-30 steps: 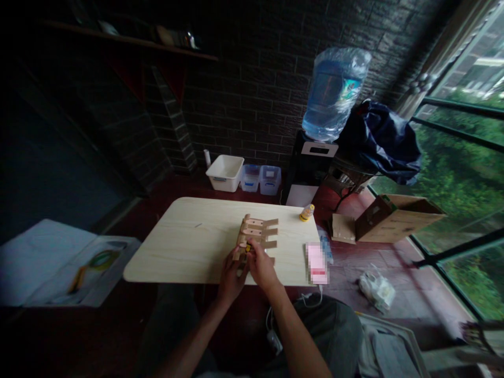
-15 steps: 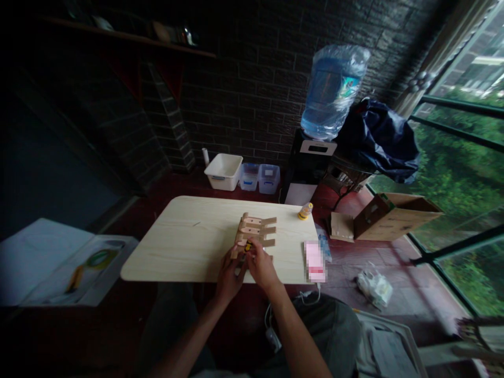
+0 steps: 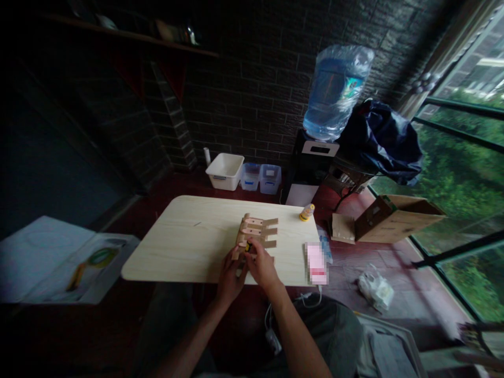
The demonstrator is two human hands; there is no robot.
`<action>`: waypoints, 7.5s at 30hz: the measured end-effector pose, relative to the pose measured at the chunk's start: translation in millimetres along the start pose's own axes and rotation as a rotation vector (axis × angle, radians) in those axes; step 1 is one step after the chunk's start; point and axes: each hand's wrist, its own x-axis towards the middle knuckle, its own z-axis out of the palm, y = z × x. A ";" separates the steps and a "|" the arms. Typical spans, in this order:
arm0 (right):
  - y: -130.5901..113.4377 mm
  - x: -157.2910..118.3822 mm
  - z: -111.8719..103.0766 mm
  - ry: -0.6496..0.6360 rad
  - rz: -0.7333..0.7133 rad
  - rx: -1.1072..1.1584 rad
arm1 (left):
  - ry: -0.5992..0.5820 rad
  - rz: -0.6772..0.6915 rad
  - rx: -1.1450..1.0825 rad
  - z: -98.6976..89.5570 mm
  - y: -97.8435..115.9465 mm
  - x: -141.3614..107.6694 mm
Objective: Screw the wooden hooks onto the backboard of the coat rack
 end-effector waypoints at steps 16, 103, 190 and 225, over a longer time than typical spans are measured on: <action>-7.2 3.4 -0.8 -0.010 -0.010 -0.001 | 0.007 -0.003 -0.019 -3.6 3.3 2.0; -11.6 9.5 -2.4 0.143 -0.079 0.090 | 0.049 -0.008 0.029 -0.2 3.7 0.0; -9.6 9.9 -3.1 0.046 -0.035 0.148 | 0.047 -0.029 0.022 4.6 0.2 -2.6; 6.5 2.7 8.3 0.114 -0.042 0.129 | 0.039 -0.038 0.005 -1.1 3.9 0.6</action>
